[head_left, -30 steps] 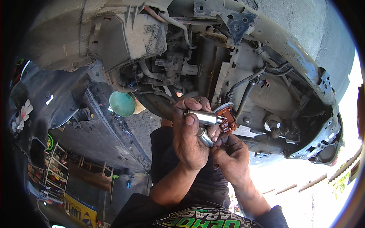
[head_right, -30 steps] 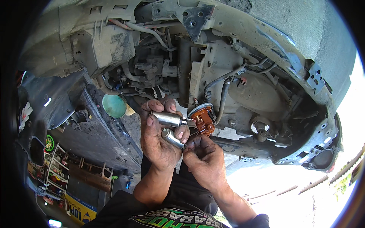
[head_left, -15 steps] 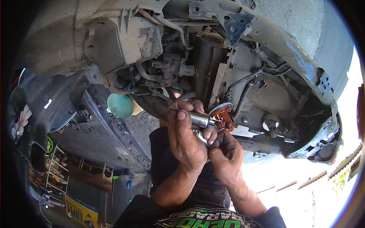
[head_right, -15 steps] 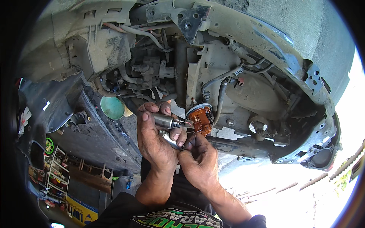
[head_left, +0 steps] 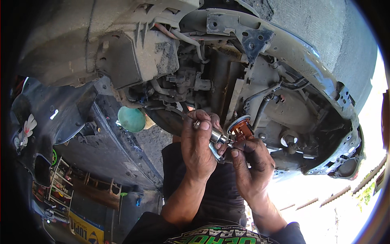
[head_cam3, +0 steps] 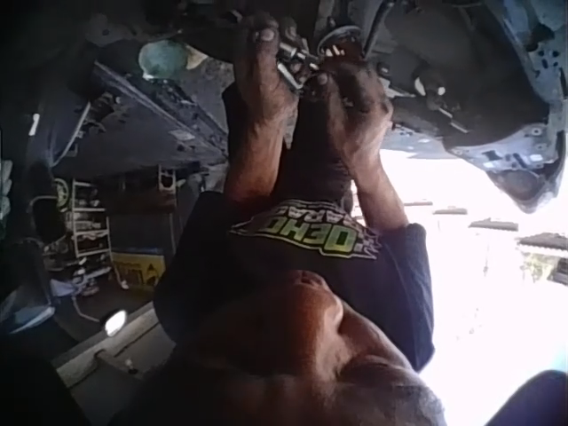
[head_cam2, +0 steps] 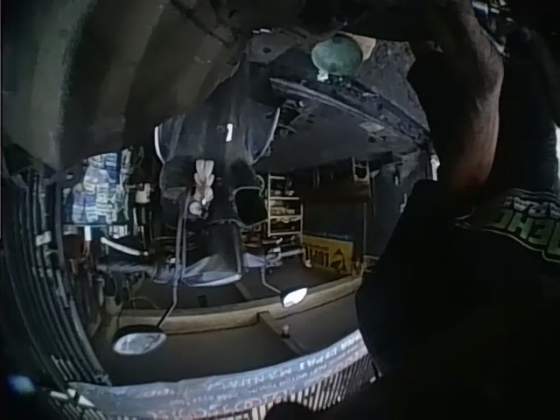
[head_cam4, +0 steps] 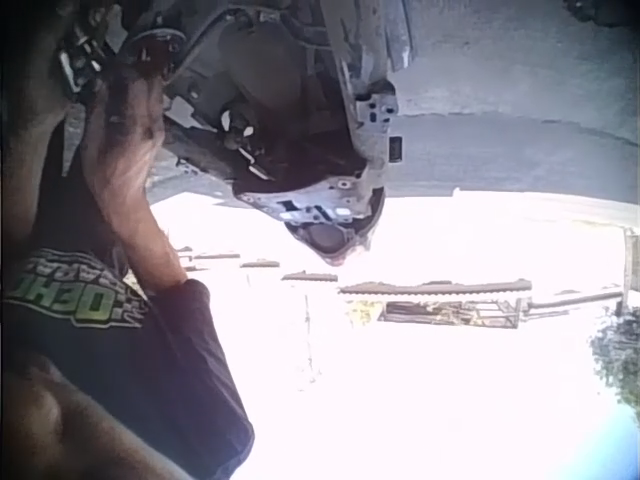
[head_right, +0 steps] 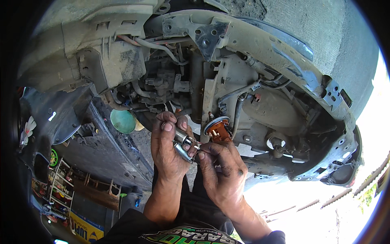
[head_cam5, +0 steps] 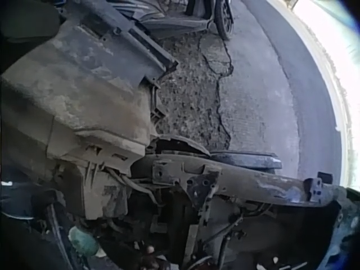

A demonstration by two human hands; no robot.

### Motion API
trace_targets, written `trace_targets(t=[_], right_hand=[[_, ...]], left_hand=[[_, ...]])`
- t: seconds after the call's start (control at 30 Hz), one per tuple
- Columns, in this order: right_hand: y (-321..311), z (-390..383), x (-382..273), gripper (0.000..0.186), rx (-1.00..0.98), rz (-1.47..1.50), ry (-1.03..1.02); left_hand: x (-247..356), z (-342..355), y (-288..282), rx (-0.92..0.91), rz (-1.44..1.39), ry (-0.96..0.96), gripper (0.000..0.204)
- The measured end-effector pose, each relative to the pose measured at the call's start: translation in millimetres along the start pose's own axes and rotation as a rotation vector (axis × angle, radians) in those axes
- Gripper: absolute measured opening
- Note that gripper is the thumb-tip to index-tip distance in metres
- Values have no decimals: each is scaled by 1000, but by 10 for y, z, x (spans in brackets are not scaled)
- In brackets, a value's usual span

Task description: Repairing or cleaning the fuel pump assembly of a motorcycle engine.

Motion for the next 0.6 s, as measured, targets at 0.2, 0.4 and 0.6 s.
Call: trace_targets(t=[0.2,0.4,0.6], right_hand=[[22,-16,6,11,11,-55,-71],[40,-32,-26,9,15,-123,-142],[40,-50,13,9,32,-113,-112]], left_hand=[[15,-31,-75,-13,192,194,15],[30,-79,-47,-9,178,156,14],[30,-58,-110,32,231,215,13]])
Point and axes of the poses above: each hand's wrist, its own z-axis towards the middle knuckle, its own y-axis out of the palm, x = y × z, the point moved 7 cm from there along z, towards the middle knuckle, and after that the axes turned 11 degrees about x, right-handed, at the moved point
